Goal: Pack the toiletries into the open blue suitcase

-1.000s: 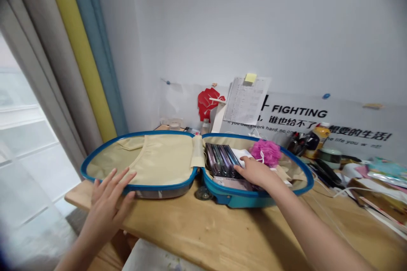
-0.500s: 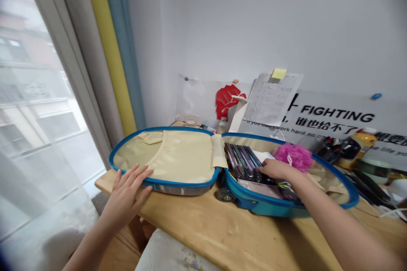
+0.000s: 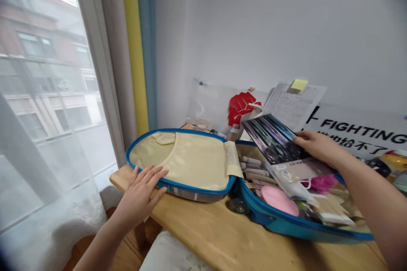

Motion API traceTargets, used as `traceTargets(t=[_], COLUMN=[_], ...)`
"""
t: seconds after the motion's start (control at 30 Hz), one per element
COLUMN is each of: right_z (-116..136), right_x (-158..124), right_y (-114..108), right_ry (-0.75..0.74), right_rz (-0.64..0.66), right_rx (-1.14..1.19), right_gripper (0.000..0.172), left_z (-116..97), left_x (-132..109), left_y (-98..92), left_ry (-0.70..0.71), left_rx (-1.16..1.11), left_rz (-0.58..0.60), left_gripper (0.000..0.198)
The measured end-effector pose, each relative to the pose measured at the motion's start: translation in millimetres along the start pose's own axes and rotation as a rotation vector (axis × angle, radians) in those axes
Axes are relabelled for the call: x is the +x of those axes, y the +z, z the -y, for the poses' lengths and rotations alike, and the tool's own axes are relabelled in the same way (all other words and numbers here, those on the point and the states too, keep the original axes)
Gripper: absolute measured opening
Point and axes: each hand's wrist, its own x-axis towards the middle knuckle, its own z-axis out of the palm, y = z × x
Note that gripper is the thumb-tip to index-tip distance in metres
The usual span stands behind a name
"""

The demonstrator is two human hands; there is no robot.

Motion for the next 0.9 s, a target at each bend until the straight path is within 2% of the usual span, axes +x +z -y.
traceTargets(t=[0.07, 0.13, 0.3, 0.43, 0.53, 0.63, 0.9], right_z=[30.5, 69.1, 170.7, 222.9, 240.1, 246.5, 257.1], right_x=[14.1, 27.0, 46.5, 50.3, 52.6, 55.7, 54.9], right_y=[1.2, 13.4, 72.9, 122.1, 150.6, 170.6, 199.6], right_ry=[0.006, -0.038, -0.259, -0.374, -0.419, -0.441, -0.454], right_rz=[0.065, 0.159, 0.328, 0.435, 0.485, 0.519, 0.567], right_rx=[0.034, 0.086, 0.207, 0.252, 0.240, 0.189, 0.036], right_gripper=[0.056, 0.052, 0.039, 0.036, 0.034, 0.034, 0.032], left_z=[-2.6, -4.1, -4.7, -6.1, -6.7, -5.9, -4.8], left_x=[0.8, 0.2, -1.4, -0.5, -0.3, -0.8, -1.9], left_y=[-2.3, -3.6, -4.8, -5.7, -4.9, -2.7, -0.3], left_ry=[-0.030, -0.040, -0.034, -0.037, -0.037, -0.041, -0.028], left_rx=[-0.009, -0.008, 0.009, 0.023, 0.030, 0.035, 0.071], left_rz=[0.008, 0.014, 0.045, 0.053, 0.063, 0.082, 0.049], left_gripper=[0.034, 0.036, 0.040, 0.041, 0.043, 0.044, 0.045])
